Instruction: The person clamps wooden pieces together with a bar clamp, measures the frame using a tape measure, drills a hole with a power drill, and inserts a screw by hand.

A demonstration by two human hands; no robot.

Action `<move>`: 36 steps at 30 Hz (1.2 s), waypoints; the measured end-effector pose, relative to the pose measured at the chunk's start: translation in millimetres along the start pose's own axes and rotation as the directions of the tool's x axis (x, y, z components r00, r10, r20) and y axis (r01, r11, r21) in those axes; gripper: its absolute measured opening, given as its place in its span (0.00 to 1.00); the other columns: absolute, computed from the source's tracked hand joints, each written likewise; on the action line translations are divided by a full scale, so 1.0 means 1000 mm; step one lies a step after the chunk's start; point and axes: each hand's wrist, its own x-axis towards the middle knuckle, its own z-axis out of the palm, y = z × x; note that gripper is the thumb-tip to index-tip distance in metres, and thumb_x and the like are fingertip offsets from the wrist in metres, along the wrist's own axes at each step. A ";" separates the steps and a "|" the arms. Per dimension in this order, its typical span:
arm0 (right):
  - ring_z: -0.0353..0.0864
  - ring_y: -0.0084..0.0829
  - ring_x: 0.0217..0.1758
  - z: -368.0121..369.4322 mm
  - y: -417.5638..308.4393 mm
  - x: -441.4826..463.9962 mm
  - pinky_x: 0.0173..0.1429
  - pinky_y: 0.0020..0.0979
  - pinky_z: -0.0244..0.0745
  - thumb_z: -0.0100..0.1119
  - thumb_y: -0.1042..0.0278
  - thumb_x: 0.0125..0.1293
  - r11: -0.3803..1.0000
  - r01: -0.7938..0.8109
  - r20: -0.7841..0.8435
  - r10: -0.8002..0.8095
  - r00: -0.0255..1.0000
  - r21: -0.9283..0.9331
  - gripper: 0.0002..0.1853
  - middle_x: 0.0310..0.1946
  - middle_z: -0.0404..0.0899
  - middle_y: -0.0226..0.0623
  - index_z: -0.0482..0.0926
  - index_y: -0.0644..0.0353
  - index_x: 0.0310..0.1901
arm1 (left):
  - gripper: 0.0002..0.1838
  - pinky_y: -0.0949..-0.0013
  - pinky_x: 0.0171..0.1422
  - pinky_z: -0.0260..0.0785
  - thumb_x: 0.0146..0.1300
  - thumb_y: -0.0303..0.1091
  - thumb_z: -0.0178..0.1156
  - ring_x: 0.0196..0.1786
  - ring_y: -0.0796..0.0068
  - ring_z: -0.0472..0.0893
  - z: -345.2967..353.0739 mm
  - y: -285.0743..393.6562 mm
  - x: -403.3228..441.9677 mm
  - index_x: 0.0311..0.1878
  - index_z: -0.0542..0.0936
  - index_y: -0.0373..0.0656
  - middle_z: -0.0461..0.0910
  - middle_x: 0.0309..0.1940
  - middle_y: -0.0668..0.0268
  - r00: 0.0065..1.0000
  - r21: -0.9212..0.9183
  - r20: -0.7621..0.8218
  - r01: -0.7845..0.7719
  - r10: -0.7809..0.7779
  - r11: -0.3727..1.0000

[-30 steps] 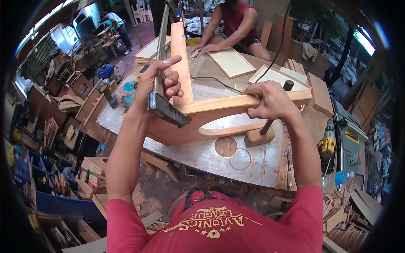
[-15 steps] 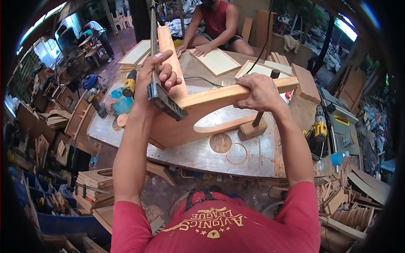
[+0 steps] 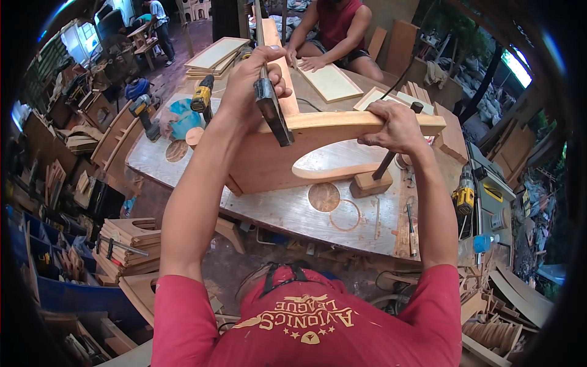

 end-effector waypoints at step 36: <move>0.74 0.45 0.59 0.015 0.011 -0.005 0.70 0.45 0.63 0.83 0.47 0.35 0.998 0.062 -0.081 -0.064 0.995 -0.024 0.36 0.46 0.82 0.34 0.86 0.55 0.49 | 0.28 0.66 0.51 0.75 0.76 0.56 0.53 0.36 0.79 0.81 -0.055 0.051 -0.020 0.56 0.80 0.36 0.81 0.29 0.69 0.999 0.565 -0.036 0.025 -0.005 0.825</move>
